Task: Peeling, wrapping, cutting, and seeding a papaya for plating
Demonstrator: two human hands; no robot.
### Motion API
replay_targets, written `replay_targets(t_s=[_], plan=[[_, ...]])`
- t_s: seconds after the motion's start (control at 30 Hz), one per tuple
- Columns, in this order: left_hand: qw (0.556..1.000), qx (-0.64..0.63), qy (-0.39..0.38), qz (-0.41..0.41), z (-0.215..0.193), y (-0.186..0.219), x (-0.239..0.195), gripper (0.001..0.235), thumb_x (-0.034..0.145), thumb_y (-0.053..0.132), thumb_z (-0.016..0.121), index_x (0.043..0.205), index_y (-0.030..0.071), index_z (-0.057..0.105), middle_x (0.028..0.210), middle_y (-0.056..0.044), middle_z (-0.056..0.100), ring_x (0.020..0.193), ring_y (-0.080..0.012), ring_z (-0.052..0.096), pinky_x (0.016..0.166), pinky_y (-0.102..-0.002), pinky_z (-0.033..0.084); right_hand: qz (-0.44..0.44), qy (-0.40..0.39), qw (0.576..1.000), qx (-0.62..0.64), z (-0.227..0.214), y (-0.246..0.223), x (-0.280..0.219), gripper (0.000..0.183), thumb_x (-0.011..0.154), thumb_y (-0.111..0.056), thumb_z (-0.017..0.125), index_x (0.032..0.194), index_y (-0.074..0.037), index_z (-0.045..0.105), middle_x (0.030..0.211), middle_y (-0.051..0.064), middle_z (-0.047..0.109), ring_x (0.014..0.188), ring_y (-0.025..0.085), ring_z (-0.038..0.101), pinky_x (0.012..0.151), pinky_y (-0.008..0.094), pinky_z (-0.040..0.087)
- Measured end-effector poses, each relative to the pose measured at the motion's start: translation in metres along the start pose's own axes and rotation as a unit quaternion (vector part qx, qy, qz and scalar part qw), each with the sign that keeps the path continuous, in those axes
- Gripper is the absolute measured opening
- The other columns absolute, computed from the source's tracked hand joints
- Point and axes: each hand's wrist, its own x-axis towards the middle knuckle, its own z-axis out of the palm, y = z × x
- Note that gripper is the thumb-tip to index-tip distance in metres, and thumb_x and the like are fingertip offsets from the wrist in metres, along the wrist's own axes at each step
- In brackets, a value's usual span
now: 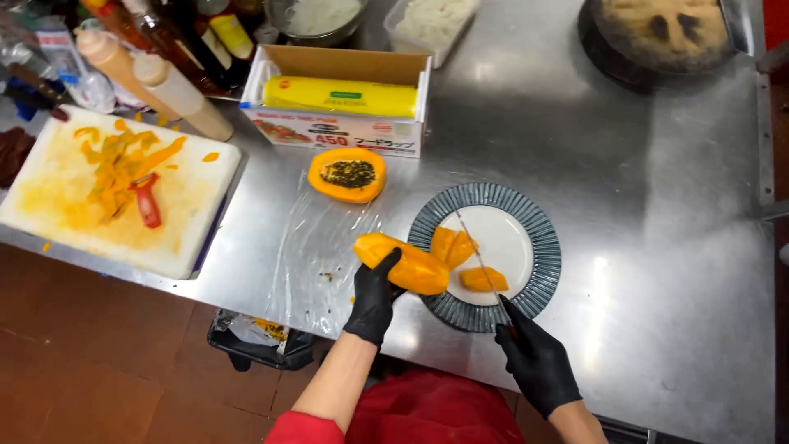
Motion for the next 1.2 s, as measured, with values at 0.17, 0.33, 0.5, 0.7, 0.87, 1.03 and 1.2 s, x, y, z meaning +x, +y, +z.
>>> replay_targets(t_s=[0.17,0.33,0.5,0.7,0.87,1.03,1.2], plan=[[0.999,0.033,-0.013,0.025,0.074,-0.019,0.005,0.049,0.076,0.010,0.079,0.122,-0.001,0.069,0.108,-0.021,0.074,0.094,-0.0342,0.071,0.077,-0.045,0.061,0.024,0.057,0.997,0.037,-0.037,0.029,0.009,0.057,0.094,-0.018,0.063,0.149,-0.029,0.060,0.086,0.009,0.077,0.051,0.021,0.058,0.054,0.034,0.055],[0.997,0.029,-0.053,0.058,0.118,-0.023,0.015,0.043,0.076,0.005,0.078,0.118,0.001,0.071,0.103,-0.020,0.075,0.089,-0.0335,0.072,0.075,-0.044,0.062,0.075,0.085,0.987,0.113,-0.043,0.025,0.016,0.058,0.094,-0.016,0.063,0.150,-0.029,0.061,0.088,0.010,0.076,0.054,0.022,0.055,0.056,0.035,0.057],[0.992,0.083,-0.092,0.015,0.138,-0.015,0.006,0.040,0.077,0.011,0.079,0.114,-0.001,0.070,0.098,-0.023,0.073,0.086,-0.0372,0.072,0.070,-0.048,0.063,-0.014,0.105,0.986,0.131,-0.033,0.051,0.026,0.056,0.092,-0.015,0.066,0.147,-0.024,0.062,0.083,0.008,0.079,0.048,0.018,0.057,0.051,0.032,0.054],[0.990,0.065,-0.120,-0.029,0.140,-0.011,0.024,0.045,0.076,0.017,0.079,0.118,0.006,0.067,0.104,-0.019,0.072,0.094,-0.0333,0.071,0.074,-0.046,0.062,-0.019,0.117,0.980,0.160,-0.042,0.048,0.021,0.054,0.094,-0.011,0.060,0.148,-0.018,0.061,0.082,0.009,0.078,0.047,0.021,0.057,0.049,0.033,0.053],[0.990,0.085,-0.111,-0.001,0.142,-0.003,0.021,0.041,0.076,0.016,0.079,0.114,0.006,0.069,0.099,-0.019,0.073,0.089,-0.0331,0.071,0.070,-0.046,0.062,-0.064,0.120,0.977,0.165,-0.032,0.064,0.027,0.055,0.092,-0.011,0.065,0.146,-0.015,0.062,0.082,0.009,0.081,0.047,0.020,0.060,0.052,0.032,0.056],[0.978,0.103,-0.181,0.005,0.143,0.006,0.032,0.047,0.078,0.021,0.080,0.120,0.003,0.066,0.110,-0.020,0.072,0.099,-0.0341,0.071,0.081,-0.046,0.062,-0.098,0.116,0.979,0.134,-0.043,0.064,0.018,0.050,0.092,-0.011,0.063,0.143,-0.011,0.063,0.083,0.006,0.081,0.047,0.019,0.062,0.052,0.032,0.058],[0.981,0.060,-0.180,0.028,0.161,0.022,0.033,0.064,0.079,0.046,0.073,0.130,0.011,0.058,0.112,-0.018,0.068,0.101,-0.0323,0.068,0.091,-0.044,0.058,-0.190,0.106,0.976,0.012,-0.042,0.078,0.015,0.045,0.092,-0.019,0.061,0.136,-0.020,0.064,0.087,-0.006,0.083,0.047,0.012,0.075,0.056,0.025,0.069]])
